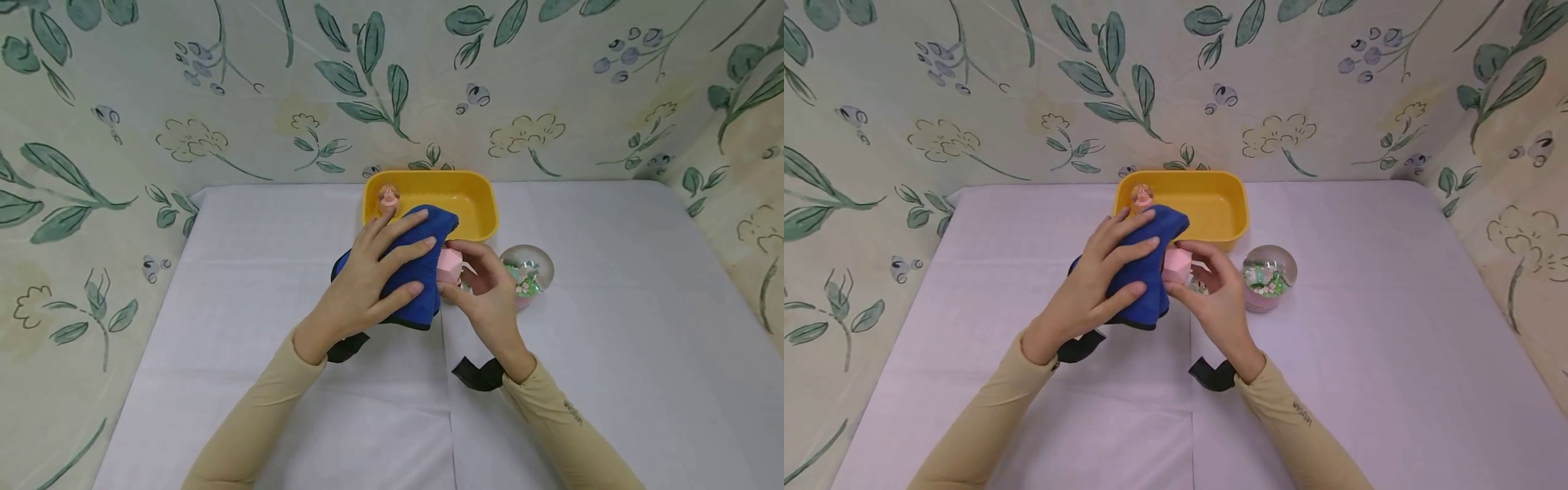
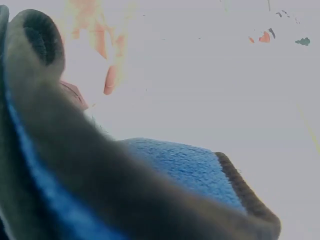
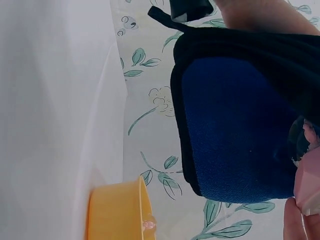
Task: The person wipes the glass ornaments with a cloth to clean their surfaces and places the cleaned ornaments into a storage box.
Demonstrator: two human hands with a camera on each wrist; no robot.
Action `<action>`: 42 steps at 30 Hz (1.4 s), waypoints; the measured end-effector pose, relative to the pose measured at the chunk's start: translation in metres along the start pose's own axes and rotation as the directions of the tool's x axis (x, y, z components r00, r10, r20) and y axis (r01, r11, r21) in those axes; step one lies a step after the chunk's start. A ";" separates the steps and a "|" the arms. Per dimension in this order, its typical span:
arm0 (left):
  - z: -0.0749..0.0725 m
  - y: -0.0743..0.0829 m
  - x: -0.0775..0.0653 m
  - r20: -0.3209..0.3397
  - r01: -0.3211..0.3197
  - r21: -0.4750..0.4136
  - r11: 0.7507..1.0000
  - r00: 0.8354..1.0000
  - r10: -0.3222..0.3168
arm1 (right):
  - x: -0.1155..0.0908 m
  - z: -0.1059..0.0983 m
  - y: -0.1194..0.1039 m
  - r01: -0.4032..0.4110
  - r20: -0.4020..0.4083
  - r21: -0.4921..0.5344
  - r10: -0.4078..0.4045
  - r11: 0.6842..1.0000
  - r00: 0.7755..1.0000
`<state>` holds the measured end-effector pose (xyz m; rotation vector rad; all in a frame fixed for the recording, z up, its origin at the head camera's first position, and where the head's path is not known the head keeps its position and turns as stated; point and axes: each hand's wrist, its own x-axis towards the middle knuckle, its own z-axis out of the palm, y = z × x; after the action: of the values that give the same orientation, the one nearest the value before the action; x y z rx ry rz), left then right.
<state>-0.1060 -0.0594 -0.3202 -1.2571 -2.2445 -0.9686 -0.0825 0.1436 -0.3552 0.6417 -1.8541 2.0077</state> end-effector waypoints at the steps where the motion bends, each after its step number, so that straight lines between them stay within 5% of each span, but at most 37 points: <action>1: 0.000 -0.001 -0.001 0.002 0.010 0.002 1.000 1.000 -0.010 | 0.000 0.000 -0.001 0.004 -0.002 -0.003 -0.004 1.000 1.000; 10: 0.010 -0.006 -0.002 0.049 0.046 -0.213 0.976 0.998 -0.037 | 0.002 -0.001 -0.005 0.047 0.025 -0.010 -0.047 0.999 0.999; 15: 0.007 -0.007 -0.002 0.004 0.023 -0.282 0.959 1.000 -0.023 | 0.004 -0.007 -0.005 0.214 0.150 -0.103 -0.197 0.971 0.969; 17: 0.005 -0.007 -0.002 -0.003 0.023 -0.301 0.953 1.000 -0.024 | 0.005 -0.010 -0.005 0.341 0.205 -0.223 -0.298 0.913 0.932; 22: 0.004 -0.005 -0.001 0.009 -0.024 -0.334 0.942 1.000 0.029 | 0.010 -0.016 -0.005 0.602 0.297 -0.408 -0.524 0.687 0.799; 26: 0.007 -0.002 -0.001 0.008 -0.085 -0.338 0.937 0.996 0.093 | 0.009 -0.018 -0.002 0.659 0.278 -0.426 -0.604 0.619 0.747; 29: 0.008 0.000 -0.001 0.008 -0.105 -0.322 0.941 0.993 0.114 | 0.006 -0.017 -0.002 0.626 0.234 -0.419 -0.588 0.657 0.774; 33: 0.007 0.001 -0.002 0.024 -0.109 -0.308 0.945 0.992 0.122 | 0.002 -0.015 -0.006 0.474 0.187 -0.303 -0.436 0.827 0.880; 35: 0.007 0.000 -0.003 0.033 -0.110 -0.302 0.947 0.992 0.125 | -0.001 -0.015 -0.009 0.328 0.165 -0.214 -0.297 0.920 0.940; 37: 0.008 -0.002 -0.004 0.042 -0.099 -0.312 0.945 0.992 0.117 | -0.003 -0.014 -0.013 0.157 0.142 -0.145 -0.137 0.977 0.980; 39: 0.009 -0.004 -0.005 0.045 -0.075 -0.335 0.939 0.994 0.095 | -0.006 -0.013 -0.017 0.014 0.121 -0.119 0.000 0.993 0.993; 42: 0.011 -0.006 -0.008 0.044 -0.016 -0.388 0.922 0.998 0.036 | -0.007 -0.011 -0.021 -0.062 0.120 -0.157 0.081 0.986 0.989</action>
<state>-0.1074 -0.0582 -0.3348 -1.4809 -2.1306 -1.4388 -0.0663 0.1575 -0.3420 0.6810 -2.1092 1.8830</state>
